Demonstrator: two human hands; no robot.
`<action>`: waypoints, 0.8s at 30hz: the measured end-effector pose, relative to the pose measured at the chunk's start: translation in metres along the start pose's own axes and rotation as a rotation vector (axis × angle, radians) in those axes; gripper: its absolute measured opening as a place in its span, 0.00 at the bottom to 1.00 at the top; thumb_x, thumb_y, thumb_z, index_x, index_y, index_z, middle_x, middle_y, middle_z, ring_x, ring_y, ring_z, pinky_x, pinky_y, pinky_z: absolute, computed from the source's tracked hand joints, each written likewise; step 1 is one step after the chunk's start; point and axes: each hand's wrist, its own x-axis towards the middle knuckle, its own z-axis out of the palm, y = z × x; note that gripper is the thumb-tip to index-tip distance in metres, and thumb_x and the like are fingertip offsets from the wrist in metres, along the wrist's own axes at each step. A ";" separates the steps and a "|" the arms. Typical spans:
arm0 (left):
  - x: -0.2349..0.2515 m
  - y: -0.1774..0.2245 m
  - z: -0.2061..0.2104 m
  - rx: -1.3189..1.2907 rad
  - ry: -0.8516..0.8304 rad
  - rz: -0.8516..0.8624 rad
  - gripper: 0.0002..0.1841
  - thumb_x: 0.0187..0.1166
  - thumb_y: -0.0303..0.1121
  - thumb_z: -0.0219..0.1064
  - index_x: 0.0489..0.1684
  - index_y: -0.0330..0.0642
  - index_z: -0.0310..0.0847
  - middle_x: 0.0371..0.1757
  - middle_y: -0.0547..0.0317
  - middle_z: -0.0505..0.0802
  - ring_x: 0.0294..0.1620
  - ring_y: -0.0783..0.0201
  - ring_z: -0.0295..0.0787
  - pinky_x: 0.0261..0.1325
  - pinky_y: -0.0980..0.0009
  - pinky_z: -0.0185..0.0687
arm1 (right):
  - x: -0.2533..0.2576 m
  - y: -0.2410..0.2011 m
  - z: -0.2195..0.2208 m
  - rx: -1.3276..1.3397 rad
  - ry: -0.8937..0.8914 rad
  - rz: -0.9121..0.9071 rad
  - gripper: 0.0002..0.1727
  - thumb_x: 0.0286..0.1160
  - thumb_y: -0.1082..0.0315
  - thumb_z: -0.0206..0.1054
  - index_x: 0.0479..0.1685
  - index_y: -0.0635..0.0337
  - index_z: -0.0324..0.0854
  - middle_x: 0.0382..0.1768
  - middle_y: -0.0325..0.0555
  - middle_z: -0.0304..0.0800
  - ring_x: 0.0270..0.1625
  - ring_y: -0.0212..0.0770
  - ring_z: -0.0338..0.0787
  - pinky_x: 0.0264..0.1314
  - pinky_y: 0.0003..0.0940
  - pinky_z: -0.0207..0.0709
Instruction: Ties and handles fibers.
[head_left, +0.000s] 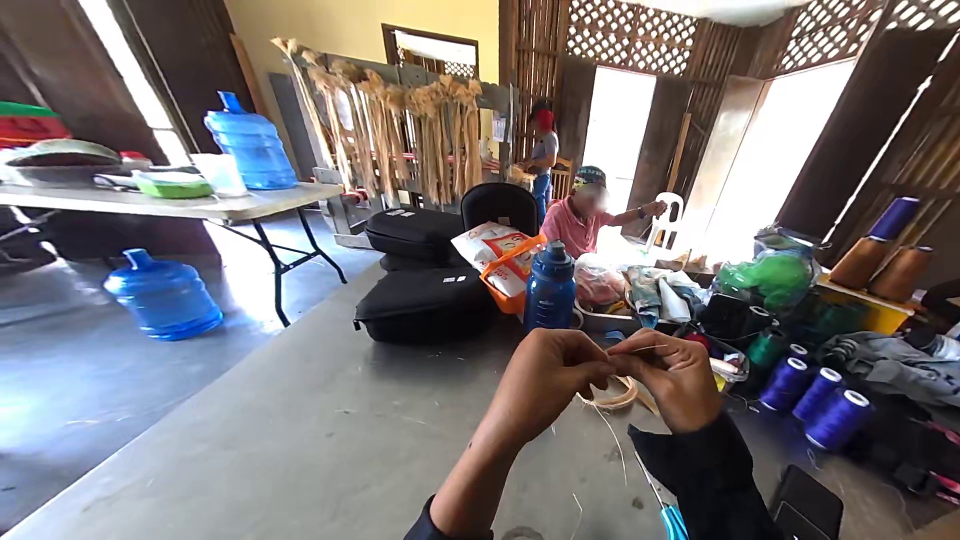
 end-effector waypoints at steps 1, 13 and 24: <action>0.000 -0.002 -0.001 0.026 0.008 0.015 0.03 0.76 0.24 0.72 0.33 0.40 0.89 0.25 0.71 0.92 0.24 0.82 0.84 0.31 0.85 0.80 | 0.000 0.001 0.000 0.002 0.007 0.003 0.07 0.60 0.84 0.74 0.35 0.69 0.91 0.34 0.38 0.95 0.33 0.23 0.92 0.42 0.20 0.89; -0.004 0.002 -0.007 0.103 0.044 0.016 0.04 0.78 0.26 0.71 0.33 0.42 0.89 0.25 0.73 0.90 0.23 0.84 0.80 0.29 0.86 0.74 | 0.001 0.002 -0.009 -0.191 0.018 -0.097 0.04 0.60 0.77 0.77 0.33 0.67 0.92 0.35 0.38 0.94 0.38 0.22 0.92 0.46 0.17 0.88; -0.005 0.001 -0.017 0.045 -0.037 0.101 0.03 0.75 0.26 0.71 0.35 0.42 0.92 0.29 0.75 0.91 0.28 0.85 0.82 0.34 0.87 0.78 | 0.002 0.000 -0.013 -0.121 0.084 -0.156 0.04 0.62 0.79 0.75 0.34 0.63 0.92 0.36 0.33 0.95 0.39 0.23 0.92 0.49 0.20 0.89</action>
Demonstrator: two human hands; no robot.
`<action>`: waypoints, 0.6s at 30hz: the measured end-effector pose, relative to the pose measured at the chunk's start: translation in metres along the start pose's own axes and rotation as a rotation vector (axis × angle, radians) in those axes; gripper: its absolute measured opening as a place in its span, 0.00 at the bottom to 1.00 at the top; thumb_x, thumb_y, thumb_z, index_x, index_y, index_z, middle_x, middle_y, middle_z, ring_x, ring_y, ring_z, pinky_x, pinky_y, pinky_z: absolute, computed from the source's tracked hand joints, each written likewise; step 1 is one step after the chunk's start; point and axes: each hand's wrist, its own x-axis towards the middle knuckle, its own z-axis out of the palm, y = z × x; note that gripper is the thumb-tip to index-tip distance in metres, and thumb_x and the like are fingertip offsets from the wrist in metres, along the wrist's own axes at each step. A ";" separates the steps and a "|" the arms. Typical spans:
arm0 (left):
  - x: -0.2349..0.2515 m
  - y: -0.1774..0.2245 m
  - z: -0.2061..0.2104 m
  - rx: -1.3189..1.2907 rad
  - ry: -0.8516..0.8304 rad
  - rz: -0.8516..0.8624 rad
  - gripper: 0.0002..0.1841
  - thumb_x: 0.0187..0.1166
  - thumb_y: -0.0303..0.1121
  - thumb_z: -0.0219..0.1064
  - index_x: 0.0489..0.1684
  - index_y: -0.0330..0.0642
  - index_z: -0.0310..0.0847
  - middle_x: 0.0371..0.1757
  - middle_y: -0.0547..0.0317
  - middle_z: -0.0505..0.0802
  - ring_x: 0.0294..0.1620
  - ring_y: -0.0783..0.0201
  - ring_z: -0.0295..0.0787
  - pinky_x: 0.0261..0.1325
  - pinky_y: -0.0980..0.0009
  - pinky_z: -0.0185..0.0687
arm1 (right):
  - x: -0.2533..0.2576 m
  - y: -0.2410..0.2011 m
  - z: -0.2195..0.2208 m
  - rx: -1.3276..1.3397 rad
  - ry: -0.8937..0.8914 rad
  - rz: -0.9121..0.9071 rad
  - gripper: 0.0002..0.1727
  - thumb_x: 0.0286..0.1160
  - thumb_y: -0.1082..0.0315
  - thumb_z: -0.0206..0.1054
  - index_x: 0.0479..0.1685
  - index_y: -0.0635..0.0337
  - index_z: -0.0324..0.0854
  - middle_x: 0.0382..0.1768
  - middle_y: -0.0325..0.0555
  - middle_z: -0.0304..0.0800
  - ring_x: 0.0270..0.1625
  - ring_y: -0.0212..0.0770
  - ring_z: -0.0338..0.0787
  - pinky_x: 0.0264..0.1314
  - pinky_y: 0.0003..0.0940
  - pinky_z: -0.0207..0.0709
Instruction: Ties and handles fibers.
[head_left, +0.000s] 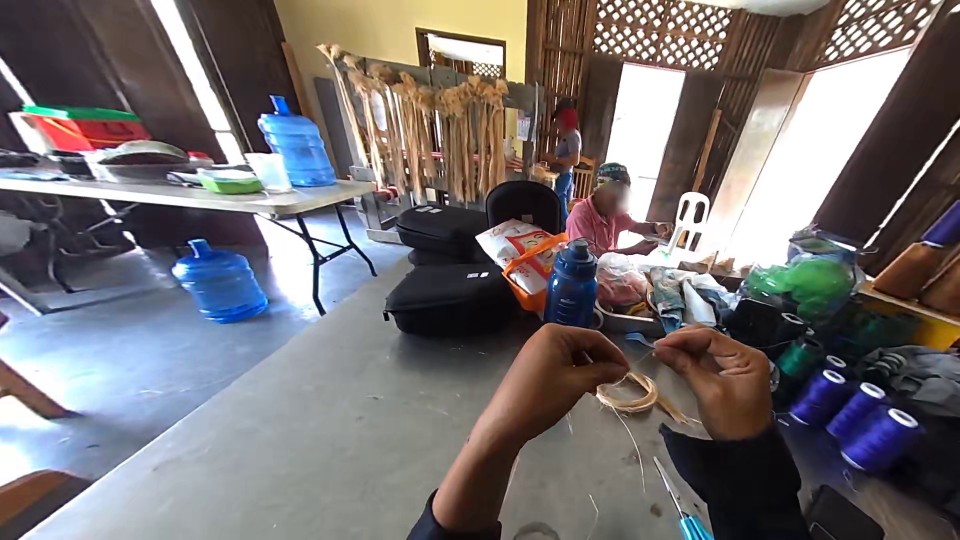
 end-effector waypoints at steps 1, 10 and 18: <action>0.000 0.000 0.000 -0.008 -0.014 0.029 0.04 0.76 0.27 0.71 0.36 0.42 0.92 0.30 0.75 0.91 0.29 0.85 0.82 0.35 0.87 0.78 | 0.000 0.000 0.001 0.062 0.017 0.028 0.06 0.62 0.80 0.75 0.35 0.61 0.92 0.36 0.32 0.95 0.38 0.24 0.93 0.48 0.21 0.90; 0.002 -0.005 0.010 0.032 0.012 0.182 0.05 0.77 0.28 0.71 0.38 0.40 0.93 0.36 0.70 0.89 0.35 0.85 0.83 0.40 0.89 0.80 | -0.005 -0.005 0.018 0.495 0.137 0.409 0.11 0.71 0.83 0.65 0.33 0.60 0.92 0.28 0.39 0.96 0.31 0.31 0.94 0.40 0.27 0.91; 0.006 -0.006 0.022 -0.131 0.148 0.113 0.10 0.69 0.22 0.76 0.45 0.37 0.86 0.29 0.70 0.90 0.28 0.80 0.85 0.34 0.85 0.80 | -0.007 -0.013 0.027 0.462 0.092 0.493 0.10 0.70 0.84 0.65 0.31 0.62 0.91 0.27 0.38 0.95 0.29 0.29 0.93 0.39 0.24 0.90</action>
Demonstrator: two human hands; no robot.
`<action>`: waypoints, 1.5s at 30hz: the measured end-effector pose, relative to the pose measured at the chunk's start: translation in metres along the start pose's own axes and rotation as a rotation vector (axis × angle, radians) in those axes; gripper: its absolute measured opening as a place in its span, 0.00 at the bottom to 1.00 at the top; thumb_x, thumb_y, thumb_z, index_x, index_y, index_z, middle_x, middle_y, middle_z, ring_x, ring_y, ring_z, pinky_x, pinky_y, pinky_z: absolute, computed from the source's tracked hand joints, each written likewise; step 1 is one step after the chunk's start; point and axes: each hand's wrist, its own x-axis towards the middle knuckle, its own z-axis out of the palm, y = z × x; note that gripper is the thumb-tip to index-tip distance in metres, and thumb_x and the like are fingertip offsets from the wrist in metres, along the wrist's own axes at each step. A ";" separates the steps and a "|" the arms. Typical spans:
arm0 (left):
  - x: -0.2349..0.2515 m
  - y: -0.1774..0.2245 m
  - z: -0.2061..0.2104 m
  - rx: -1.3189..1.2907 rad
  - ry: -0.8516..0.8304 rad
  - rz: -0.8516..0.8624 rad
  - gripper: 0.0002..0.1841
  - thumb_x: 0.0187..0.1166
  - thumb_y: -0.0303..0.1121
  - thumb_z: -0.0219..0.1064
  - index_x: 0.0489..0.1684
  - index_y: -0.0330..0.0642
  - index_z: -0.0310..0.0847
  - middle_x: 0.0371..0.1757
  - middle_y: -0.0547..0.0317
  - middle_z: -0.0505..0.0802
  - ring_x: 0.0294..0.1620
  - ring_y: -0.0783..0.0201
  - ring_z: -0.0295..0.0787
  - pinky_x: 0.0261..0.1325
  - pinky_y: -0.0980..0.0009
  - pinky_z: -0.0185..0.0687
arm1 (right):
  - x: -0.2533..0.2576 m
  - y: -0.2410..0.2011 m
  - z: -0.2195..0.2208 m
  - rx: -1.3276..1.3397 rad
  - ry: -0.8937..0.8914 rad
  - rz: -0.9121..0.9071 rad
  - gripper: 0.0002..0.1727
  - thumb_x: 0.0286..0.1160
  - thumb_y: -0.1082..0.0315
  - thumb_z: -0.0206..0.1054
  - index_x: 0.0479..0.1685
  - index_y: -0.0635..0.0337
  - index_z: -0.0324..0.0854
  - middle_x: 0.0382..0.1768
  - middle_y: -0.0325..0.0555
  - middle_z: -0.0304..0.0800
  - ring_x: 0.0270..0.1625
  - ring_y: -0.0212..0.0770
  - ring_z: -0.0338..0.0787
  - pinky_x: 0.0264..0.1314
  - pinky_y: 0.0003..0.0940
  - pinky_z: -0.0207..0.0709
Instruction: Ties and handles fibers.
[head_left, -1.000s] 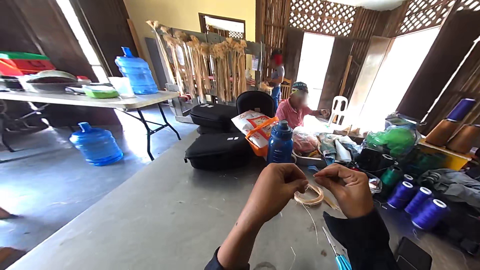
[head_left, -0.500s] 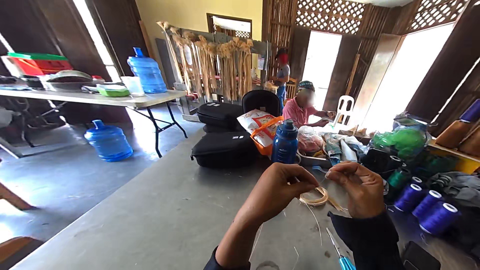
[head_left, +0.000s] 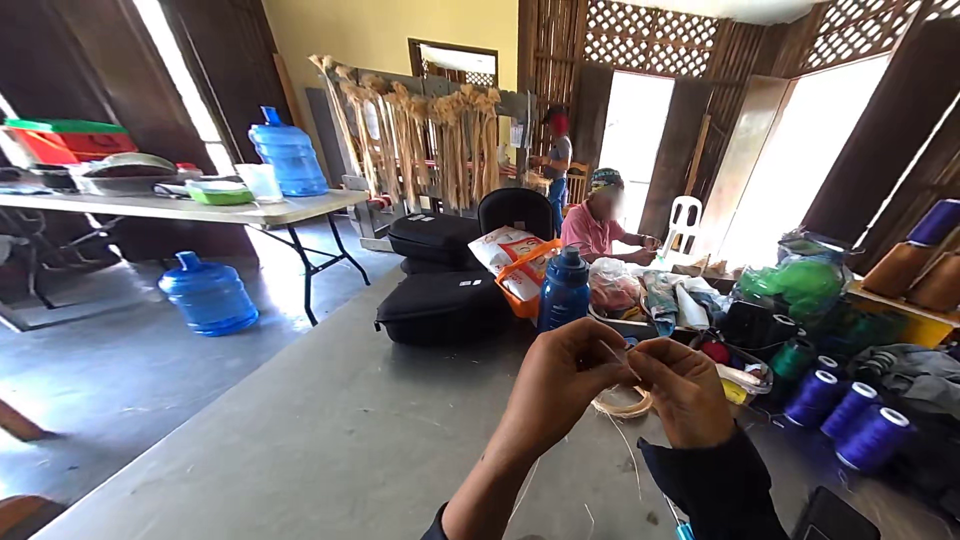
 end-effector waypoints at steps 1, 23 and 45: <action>0.000 0.000 0.001 -0.004 0.013 -0.003 0.11 0.69 0.21 0.76 0.46 0.36 0.86 0.29 0.70 0.91 0.28 0.80 0.85 0.35 0.85 0.81 | 0.000 0.000 0.001 -0.016 -0.001 -0.002 0.10 0.69 0.84 0.66 0.31 0.62 0.90 0.27 0.38 0.95 0.29 0.28 0.92 0.38 0.24 0.90; -0.003 0.003 -0.005 0.459 0.039 -0.083 0.03 0.76 0.27 0.71 0.34 0.41 0.91 0.32 0.67 0.88 0.31 0.84 0.81 0.37 0.88 0.77 | 0.008 -0.001 -0.020 -0.189 -0.114 -0.181 0.09 0.77 0.80 0.56 0.35 0.59 0.80 0.44 0.41 0.95 0.35 0.27 0.90 0.38 0.22 0.84; -0.004 0.009 -0.021 0.318 -0.167 -0.099 0.02 0.75 0.28 0.73 0.37 0.41 0.92 0.31 0.71 0.89 0.31 0.86 0.81 0.37 0.89 0.77 | 0.010 0.006 -0.020 -0.313 -0.042 -0.309 0.07 0.73 0.80 0.63 0.37 0.61 0.84 0.42 0.39 0.95 0.40 0.29 0.94 0.45 0.25 0.90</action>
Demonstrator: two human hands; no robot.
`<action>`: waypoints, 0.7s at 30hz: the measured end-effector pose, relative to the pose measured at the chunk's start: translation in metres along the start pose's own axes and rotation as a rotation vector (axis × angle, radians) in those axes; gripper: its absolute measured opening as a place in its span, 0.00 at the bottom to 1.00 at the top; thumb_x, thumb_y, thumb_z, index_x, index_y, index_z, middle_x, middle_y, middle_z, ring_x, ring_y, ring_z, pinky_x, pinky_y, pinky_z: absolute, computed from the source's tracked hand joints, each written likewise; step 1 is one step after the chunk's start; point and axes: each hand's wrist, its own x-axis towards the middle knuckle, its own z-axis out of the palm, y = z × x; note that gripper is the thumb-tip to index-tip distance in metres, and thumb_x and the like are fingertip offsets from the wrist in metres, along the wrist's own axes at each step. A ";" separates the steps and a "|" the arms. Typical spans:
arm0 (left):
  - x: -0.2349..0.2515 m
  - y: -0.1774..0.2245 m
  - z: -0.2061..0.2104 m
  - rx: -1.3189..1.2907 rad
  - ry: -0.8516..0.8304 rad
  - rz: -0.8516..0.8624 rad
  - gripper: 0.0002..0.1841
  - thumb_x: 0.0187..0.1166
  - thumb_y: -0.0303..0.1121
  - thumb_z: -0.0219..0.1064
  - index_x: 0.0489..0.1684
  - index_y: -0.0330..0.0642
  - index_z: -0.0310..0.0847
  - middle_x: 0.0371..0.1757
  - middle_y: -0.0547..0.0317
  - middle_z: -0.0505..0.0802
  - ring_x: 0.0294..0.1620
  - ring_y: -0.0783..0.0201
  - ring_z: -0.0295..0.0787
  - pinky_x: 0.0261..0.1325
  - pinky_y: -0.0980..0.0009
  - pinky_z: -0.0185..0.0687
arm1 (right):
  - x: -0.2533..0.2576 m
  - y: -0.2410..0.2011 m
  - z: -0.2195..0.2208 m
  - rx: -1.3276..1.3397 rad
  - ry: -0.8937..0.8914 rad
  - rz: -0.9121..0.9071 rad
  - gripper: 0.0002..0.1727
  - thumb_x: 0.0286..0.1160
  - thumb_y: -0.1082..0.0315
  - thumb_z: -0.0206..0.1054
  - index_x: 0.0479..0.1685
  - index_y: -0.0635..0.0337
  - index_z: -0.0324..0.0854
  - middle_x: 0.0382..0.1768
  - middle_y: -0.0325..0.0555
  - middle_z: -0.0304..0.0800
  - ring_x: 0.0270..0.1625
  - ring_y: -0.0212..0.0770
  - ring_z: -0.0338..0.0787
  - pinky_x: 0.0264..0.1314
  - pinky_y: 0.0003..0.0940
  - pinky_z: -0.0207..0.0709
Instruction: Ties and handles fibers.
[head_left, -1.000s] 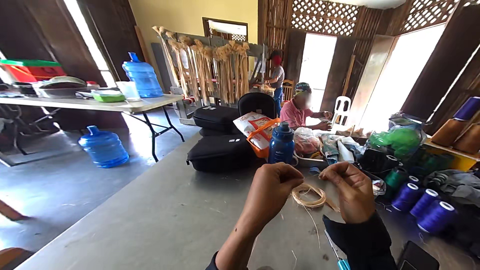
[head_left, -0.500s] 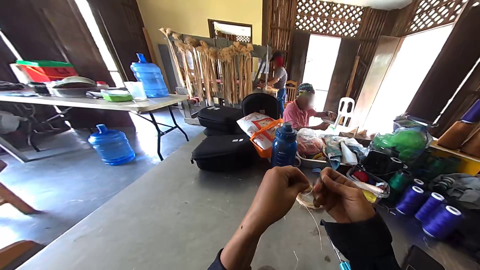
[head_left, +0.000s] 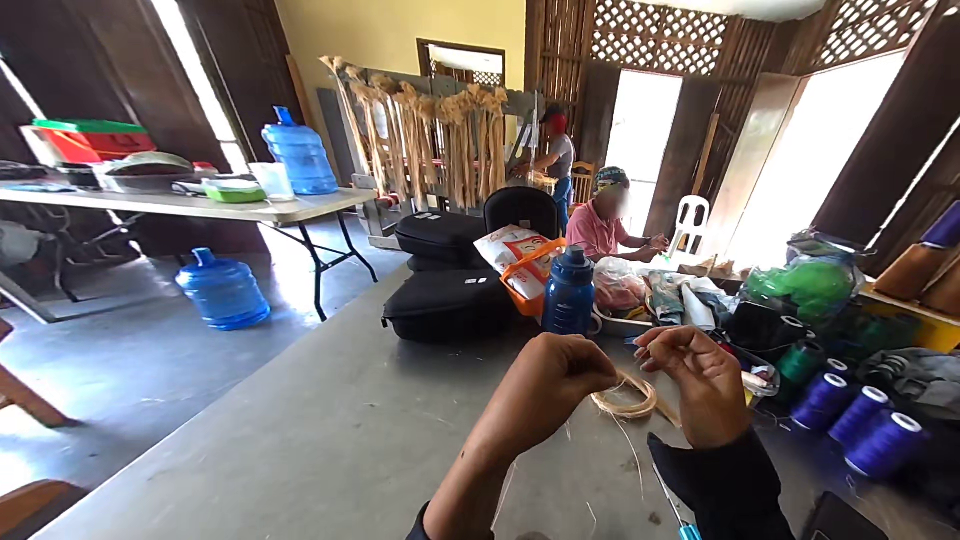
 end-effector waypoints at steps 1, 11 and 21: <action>0.000 0.001 0.000 0.015 -0.020 -0.024 0.04 0.76 0.28 0.72 0.41 0.42 0.93 0.30 0.71 0.88 0.28 0.86 0.79 0.34 0.88 0.75 | 0.000 0.002 0.001 -0.010 0.003 -0.031 0.07 0.72 0.80 0.64 0.37 0.61 0.85 0.41 0.37 0.95 0.41 0.29 0.93 0.46 0.24 0.90; -0.001 -0.002 0.003 -0.128 0.001 0.156 0.10 0.76 0.25 0.69 0.48 0.42 0.94 0.36 0.71 0.87 0.31 0.87 0.78 0.36 0.91 0.74 | -0.005 0.002 0.009 0.015 -0.049 -0.028 0.06 0.70 0.80 0.67 0.35 0.60 0.86 0.33 0.30 0.92 0.37 0.22 0.90 0.46 0.20 0.86; 0.009 -0.003 0.012 -0.507 0.137 -0.062 0.09 0.67 0.19 0.72 0.40 0.41 0.86 0.22 0.73 0.87 0.21 0.83 0.78 0.26 0.86 0.71 | -0.010 0.000 0.021 0.210 0.008 0.125 0.09 0.71 0.82 0.65 0.34 0.59 0.87 0.30 0.32 0.93 0.35 0.26 0.91 0.47 0.24 0.88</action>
